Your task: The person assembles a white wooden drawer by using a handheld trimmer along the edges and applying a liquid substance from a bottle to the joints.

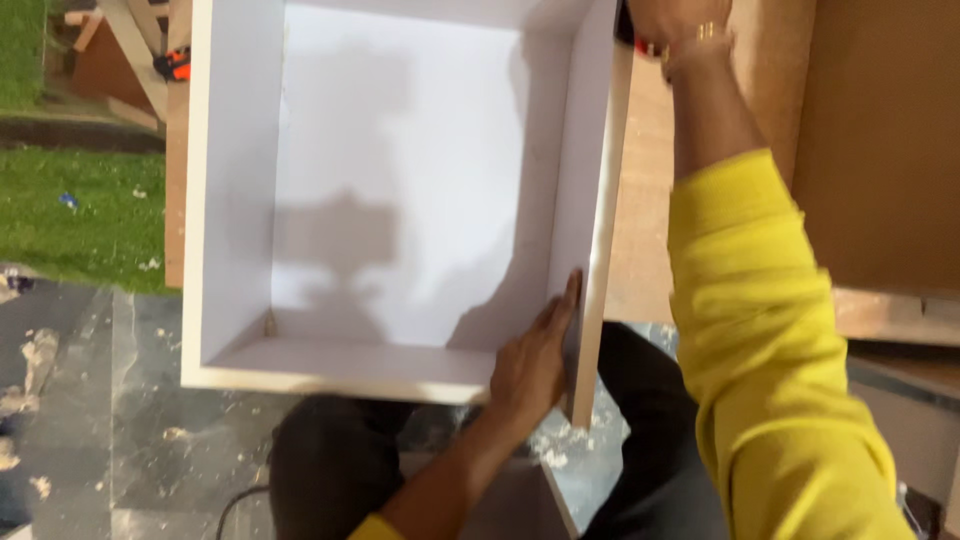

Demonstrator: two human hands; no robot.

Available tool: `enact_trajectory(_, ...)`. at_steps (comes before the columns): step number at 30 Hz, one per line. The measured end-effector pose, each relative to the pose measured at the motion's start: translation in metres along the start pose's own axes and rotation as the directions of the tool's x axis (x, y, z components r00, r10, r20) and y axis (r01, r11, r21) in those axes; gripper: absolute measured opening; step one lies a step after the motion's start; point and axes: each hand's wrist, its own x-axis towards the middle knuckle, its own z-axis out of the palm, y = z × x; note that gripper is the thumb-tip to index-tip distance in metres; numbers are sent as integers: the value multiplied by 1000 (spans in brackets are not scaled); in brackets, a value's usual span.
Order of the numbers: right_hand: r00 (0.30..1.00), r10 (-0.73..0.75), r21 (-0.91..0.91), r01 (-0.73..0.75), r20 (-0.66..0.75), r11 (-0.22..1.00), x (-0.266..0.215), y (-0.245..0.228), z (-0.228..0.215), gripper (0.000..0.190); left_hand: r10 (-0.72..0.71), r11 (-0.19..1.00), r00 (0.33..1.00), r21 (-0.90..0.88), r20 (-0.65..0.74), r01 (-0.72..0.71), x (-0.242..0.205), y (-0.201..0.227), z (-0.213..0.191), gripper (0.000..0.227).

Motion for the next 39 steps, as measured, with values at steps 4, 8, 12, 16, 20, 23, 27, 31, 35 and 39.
enact_trajectory(4,996,43,-98,-35,81,995,-148,-9,-4,62,-18,1000,999,-2,39,18,8,-4,1,99)
enact_trajectory(8,992,99,40,-102,78,994,-371,-61,-42,70,154,988,977,8,-147,-154,6,-13,8,97)
enact_trajectory(12,988,155,57,-154,-19,986,-466,-104,-63,68,7,999,1000,48,6,-8,6,-10,10,100)
enact_trajectory(16,991,131,25,-131,6,991,-437,-95,-57,67,37,999,999,15,-37,-37,5,-9,12,93)
enact_trajectory(20,994,112,-22,-112,9,993,-333,-64,-31,69,83,995,994,-44,-69,-86,1,-8,5,91)
enact_trajectory(23,997,75,26,-74,-10,997,-227,-37,-18,55,25,1000,999,1,-22,-25,3,-2,2,98)
enact_trajectory(27,984,-111,56,119,-141,991,-160,-25,-11,56,-19,999,999,26,33,18,8,-5,6,98)
enact_trajectory(31,1000,-4,-107,1,-27,994,-226,-28,-12,56,99,991,991,94,-88,-91,13,-19,17,107)
enact_trajectory(35,997,-71,20,72,-42,997,-403,-63,-43,67,167,982,974,110,-155,-151,12,-23,20,98)
enact_trajectory(39,990,143,60,-143,13,988,-481,-106,-66,67,-39,997,997,62,70,35,9,-10,9,97)
